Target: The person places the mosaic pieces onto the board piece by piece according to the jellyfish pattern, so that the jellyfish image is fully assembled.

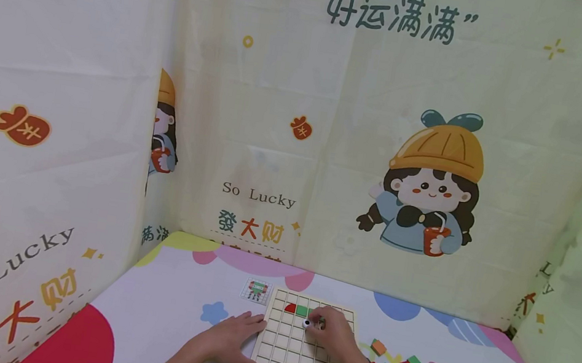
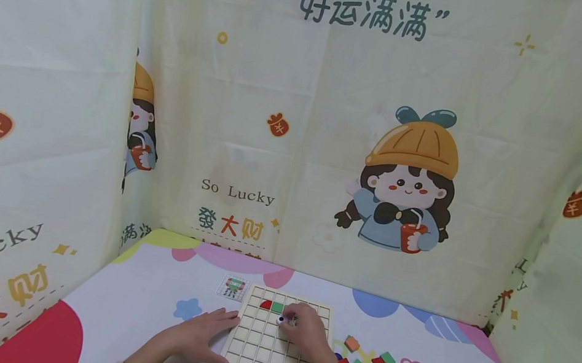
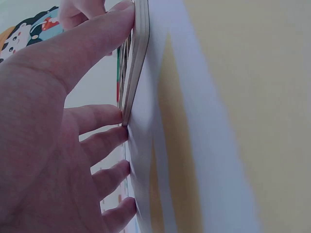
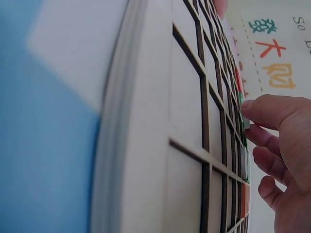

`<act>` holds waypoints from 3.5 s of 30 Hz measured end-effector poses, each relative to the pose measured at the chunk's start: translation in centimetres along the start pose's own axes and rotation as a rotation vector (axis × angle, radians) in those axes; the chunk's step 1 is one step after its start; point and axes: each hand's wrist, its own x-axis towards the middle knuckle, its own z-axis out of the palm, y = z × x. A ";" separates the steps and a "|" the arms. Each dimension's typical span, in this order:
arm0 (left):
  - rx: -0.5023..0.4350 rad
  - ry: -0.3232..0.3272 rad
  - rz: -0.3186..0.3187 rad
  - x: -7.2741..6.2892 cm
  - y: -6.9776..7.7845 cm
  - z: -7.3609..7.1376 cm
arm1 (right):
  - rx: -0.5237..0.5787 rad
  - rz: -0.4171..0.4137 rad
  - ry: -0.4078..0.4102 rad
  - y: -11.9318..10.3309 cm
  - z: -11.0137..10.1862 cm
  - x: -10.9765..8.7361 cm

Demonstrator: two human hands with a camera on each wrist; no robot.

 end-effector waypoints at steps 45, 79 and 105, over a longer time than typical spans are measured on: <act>0.003 0.000 0.001 0.3 -0.1 0.2 | 0.064 0.069 0.000 -1.3 -0.9 -0.4; -0.032 -0.024 -0.035 0.1 0.5 -0.2 | -0.076 0.335 0.113 5.3 -8.1 -6.3; -0.022 -0.017 -0.024 0.3 0.3 0.0 | -0.096 0.458 0.044 8.1 -8.1 -7.1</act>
